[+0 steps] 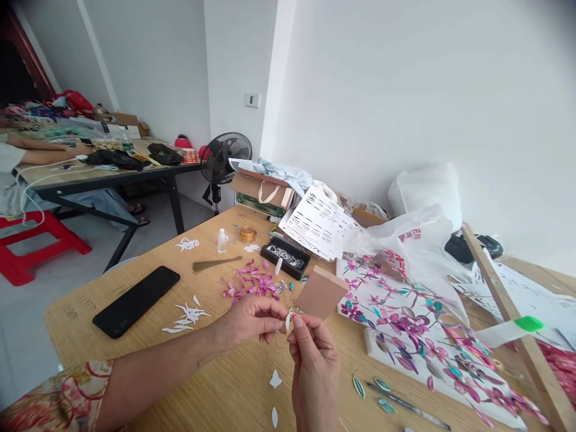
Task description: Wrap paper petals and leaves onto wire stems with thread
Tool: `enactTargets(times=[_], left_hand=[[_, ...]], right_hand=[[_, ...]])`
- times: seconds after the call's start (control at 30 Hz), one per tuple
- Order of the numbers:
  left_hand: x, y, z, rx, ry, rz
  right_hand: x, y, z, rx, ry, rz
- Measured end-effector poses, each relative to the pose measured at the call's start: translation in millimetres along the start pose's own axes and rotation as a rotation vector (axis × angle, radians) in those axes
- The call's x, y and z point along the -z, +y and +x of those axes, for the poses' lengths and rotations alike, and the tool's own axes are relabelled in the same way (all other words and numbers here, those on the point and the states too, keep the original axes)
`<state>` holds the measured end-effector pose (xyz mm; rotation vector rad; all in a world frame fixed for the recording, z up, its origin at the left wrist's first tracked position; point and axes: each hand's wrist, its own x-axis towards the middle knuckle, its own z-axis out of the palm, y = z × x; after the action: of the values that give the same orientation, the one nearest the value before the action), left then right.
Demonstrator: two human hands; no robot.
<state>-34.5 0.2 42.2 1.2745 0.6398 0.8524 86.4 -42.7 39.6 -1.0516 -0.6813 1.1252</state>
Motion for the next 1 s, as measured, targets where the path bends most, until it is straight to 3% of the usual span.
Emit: enactTargets(times=[0.1,0.33,0.6,0.73,1.0], left_hand=[[0.0,-1,1,-0.017,0.019,0.037],[-4.2,-9,2,-0.228,0.114,0.246],[-4.2,-12,1,-0.195,0.155,0.218],[-4.0,-11,2,-0.176,0.12,0.204],[-11.6,-10,5,-0.082,0.196,-0.073]], right_hand=[[0,0,1,-0.015,-0.022,0.002],[-3,1,1,-0.052,-0.03,0.043],[0,3,1,-0.038,0.006,0.049],[-2,4,2,-0.03,0.003,0.047],[-5,5,-1,-0.003,-0.025,0.037]])
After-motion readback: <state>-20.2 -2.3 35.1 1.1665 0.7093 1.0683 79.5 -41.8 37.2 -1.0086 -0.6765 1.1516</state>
